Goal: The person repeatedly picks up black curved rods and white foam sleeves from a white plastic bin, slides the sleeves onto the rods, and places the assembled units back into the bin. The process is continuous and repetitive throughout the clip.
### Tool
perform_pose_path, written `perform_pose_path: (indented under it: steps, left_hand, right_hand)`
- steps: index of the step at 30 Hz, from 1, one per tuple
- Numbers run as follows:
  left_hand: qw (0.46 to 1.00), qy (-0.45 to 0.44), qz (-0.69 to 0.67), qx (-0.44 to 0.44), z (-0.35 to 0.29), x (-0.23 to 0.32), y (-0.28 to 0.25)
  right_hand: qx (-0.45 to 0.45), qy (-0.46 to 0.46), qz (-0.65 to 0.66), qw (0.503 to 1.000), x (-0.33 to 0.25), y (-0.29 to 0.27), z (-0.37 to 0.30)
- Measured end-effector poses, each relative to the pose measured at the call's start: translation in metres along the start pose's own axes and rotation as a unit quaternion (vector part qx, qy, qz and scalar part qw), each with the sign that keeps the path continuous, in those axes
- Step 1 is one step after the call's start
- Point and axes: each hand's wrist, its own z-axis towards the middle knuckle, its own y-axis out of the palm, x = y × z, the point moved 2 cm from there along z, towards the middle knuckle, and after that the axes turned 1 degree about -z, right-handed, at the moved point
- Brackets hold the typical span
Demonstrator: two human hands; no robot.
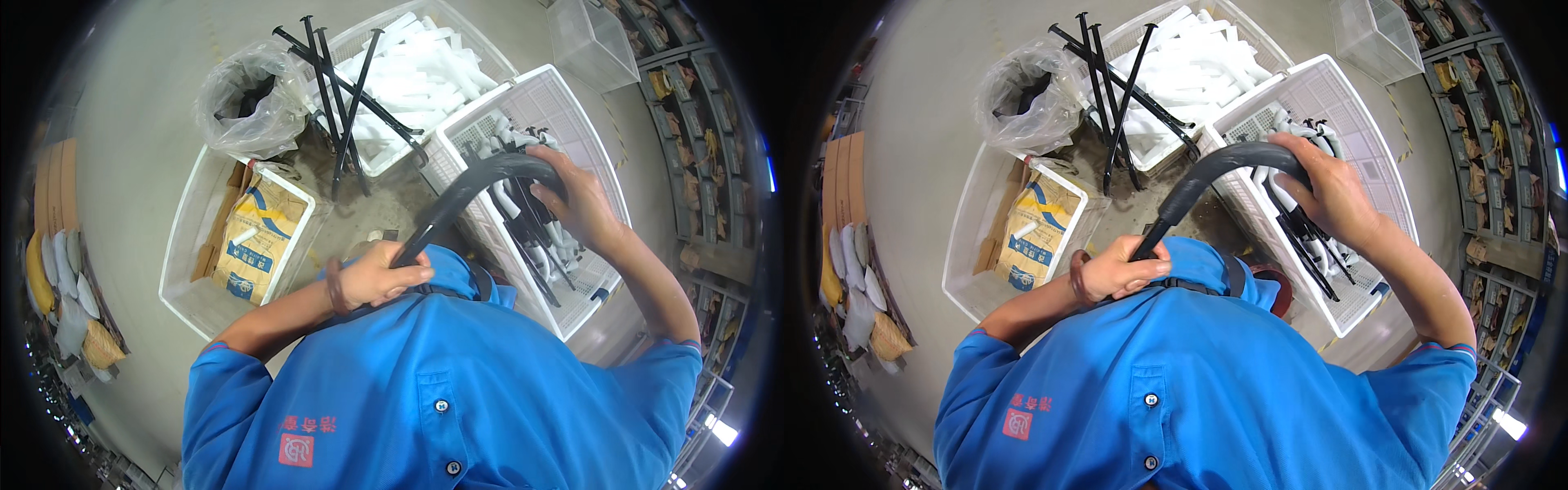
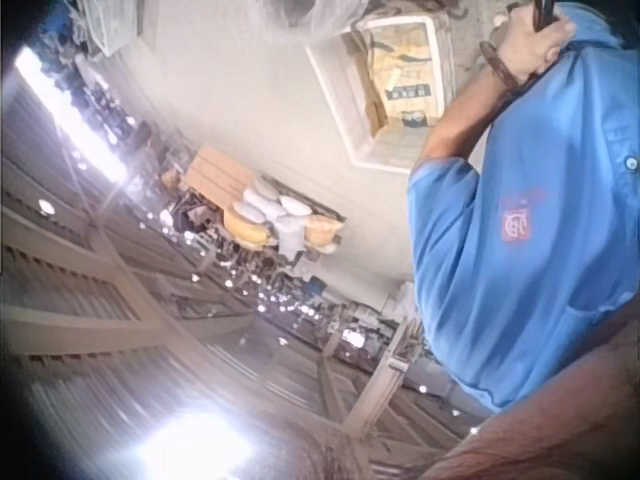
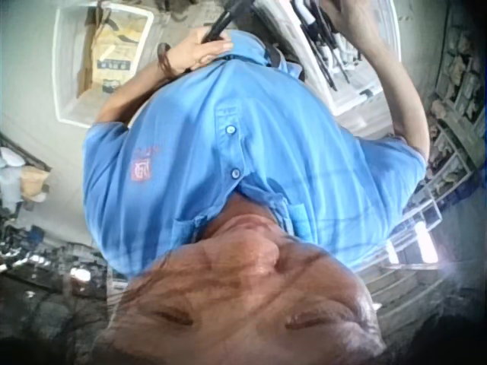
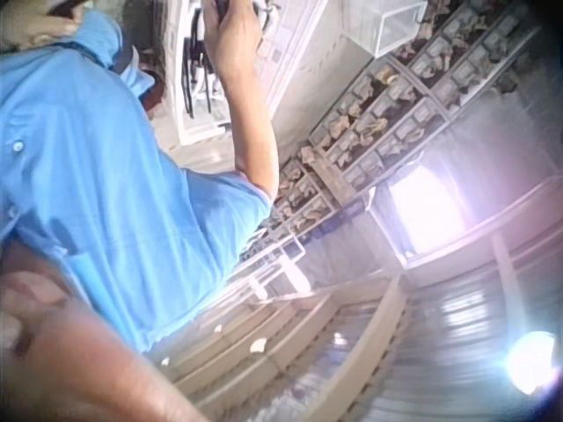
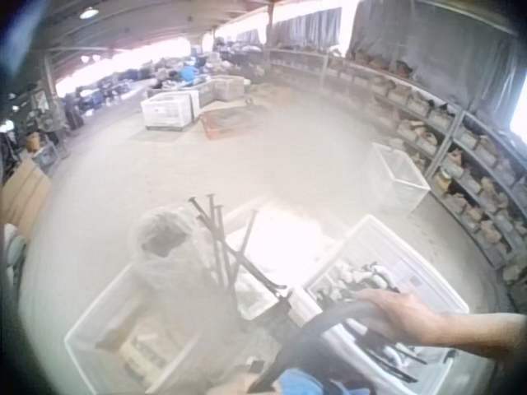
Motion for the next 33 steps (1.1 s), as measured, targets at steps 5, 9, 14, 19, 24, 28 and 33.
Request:
perform_pose_path:
  steps: [5,9,14,19,24,28,33]
  left_hand:
    - [0.982,0.142,0.126,0.006,0.003,-0.002,0.027]
    - [0.977,0.154,0.144,0.021,-0.003,-0.003,0.034]
    - [0.983,0.106,0.125,0.087,0.008,-0.003,0.026]
    - [0.985,0.141,0.092,0.037,0.011,-0.008,0.03]
    - [0.968,0.135,0.195,0.078,0.023,-0.018,0.034]
    - [0.978,0.129,0.144,0.077,0.028,-0.022,0.027]
    - [0.999,-0.016,-0.036,-0.01,0.017,-0.021,0.003]
  right_hand:
    - [-0.323,0.195,0.54,0.752,0.016,-0.029,-0.011]
    - [-0.421,0.133,0.521,0.731,0.016,-0.032,-0.002]
    - [-0.065,-0.028,-0.181,0.981,-0.008,-0.009,0.034]
    - [-0.119,-0.288,-0.318,0.896,-0.04,0.024,0.028]
    - [-0.51,-0.144,-0.079,0.844,-0.029,0.054,0.053]
    - [-0.534,-0.143,-0.171,0.815,-0.037,0.075,0.063]
    - [-0.266,-0.277,-0.28,0.88,-0.045,0.101,0.049]
